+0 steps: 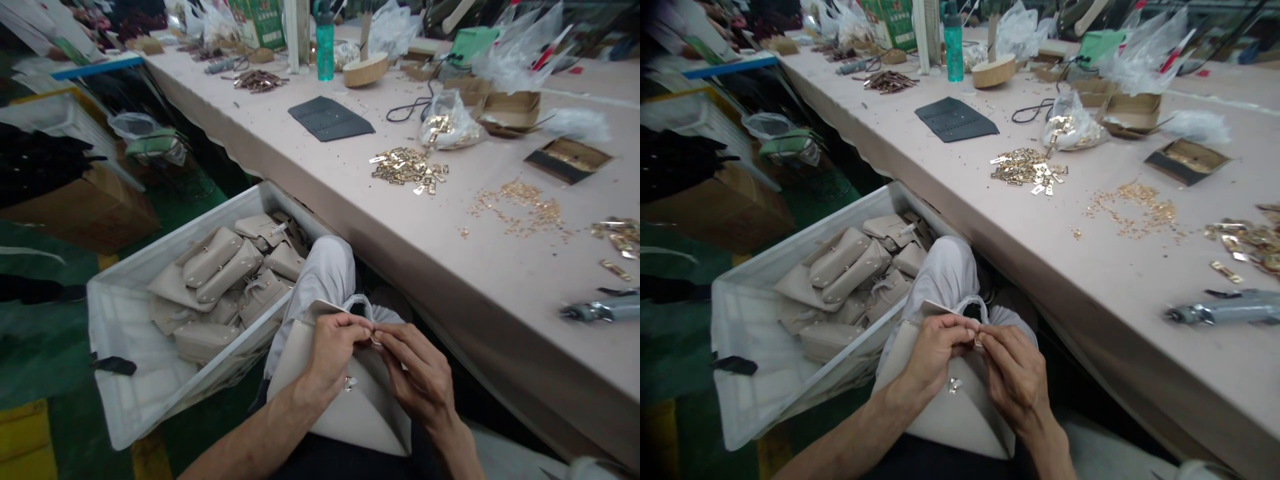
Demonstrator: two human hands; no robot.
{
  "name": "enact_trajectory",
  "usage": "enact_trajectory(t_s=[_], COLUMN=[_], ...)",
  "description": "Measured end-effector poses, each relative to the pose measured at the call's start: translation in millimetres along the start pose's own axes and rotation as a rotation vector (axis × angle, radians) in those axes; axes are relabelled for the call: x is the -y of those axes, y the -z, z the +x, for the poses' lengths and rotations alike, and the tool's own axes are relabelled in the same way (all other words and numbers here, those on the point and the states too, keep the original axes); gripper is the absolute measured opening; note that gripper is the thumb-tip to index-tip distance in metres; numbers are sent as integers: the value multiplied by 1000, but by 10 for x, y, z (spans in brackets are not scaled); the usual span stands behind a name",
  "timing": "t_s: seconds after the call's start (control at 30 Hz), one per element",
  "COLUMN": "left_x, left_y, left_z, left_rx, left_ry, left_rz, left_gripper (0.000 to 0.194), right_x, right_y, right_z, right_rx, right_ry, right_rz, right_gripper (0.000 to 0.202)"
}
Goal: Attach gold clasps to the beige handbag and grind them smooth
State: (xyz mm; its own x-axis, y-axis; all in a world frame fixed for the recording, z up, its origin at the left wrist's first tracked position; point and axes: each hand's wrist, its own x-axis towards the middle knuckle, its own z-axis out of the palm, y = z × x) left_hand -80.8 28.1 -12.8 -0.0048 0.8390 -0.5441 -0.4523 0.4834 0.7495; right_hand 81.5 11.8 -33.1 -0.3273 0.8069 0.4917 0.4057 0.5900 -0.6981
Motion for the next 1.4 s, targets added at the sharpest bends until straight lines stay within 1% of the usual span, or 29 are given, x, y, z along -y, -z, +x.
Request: enact_trajectory(t_s=[0.07, 0.17, 0.23, 0.3, 0.4, 0.43, 0.5, 0.57, 0.6, 0.7, 0.8, 0.87, 0.93, 1.03, 1.13, 1.3, 1.4], left_x=[22, 54, 51, 24, -18, -17, 17, 87, 127, 217, 239, 227, 208, 175, 160, 215, 242], left_y=[4, 13, 10, -3, -29, -33, -31, -19, -13, -4, -4, -6, -12, -30, -45, -26, -13], left_z=[-67, -229, -329, -383, -359, -334, -275, -222, -201, -161, -146, -146, -150, -165, -178, -168, -164], left_rx=[16, -20, -15, 27, 108, 140, 198, 210, 205, 189, 178, 167, 156, 122, 92, 77, 85], left_ry=[-85, -359, -499, -551, -592, -585, -508, -398, -366, -357, -369, -373, -374, -354, -329, -318, -318], left_rz=[131, 403, 505, 550, 631, 650, 631, 562, 530, 488, 493, 507, 518, 506, 488, 484, 476], left_gripper=[15, 15, 16, 22, 26, 27, 29, 34, 36, 38, 36, 34, 33, 31, 30, 29, 28], right_x=[57, 137, 173, 190, 179, 166, 130, 91, 74, 43, 35, 32, 26, 12, 4, 39, 63], right_y=[38, 107, 150, 183, 208, 209, 199, 179, 169, 148, 148, 146, 132, 92, 65, 82, 94], right_z=[64, 157, 205, 238, 251, 245, 216, 173, 151, 98, 76, 69, 60, 34, 8, 28, 50], right_rx=[-25, -21, -12, -11, -14, -9, 3, 1, -6, -20, -5, 0, -8, -79, -145, -152, -136], right_ry=[-91, -217, -274, -311, -333, -341, -380, -459, -505, -602, -635, -647, -650, -645, -594, -428, -419], right_rz=[66, 171, 222, 250, 280, 289, 308, 332, 344, 396, 473, 484, 456, 369, 258, 184, 156], right_gripper=[37, 21, 15, 12, 12, 13, 15, 15, 16, 22, 28, 30, 30, 29, 23, 12, 12])
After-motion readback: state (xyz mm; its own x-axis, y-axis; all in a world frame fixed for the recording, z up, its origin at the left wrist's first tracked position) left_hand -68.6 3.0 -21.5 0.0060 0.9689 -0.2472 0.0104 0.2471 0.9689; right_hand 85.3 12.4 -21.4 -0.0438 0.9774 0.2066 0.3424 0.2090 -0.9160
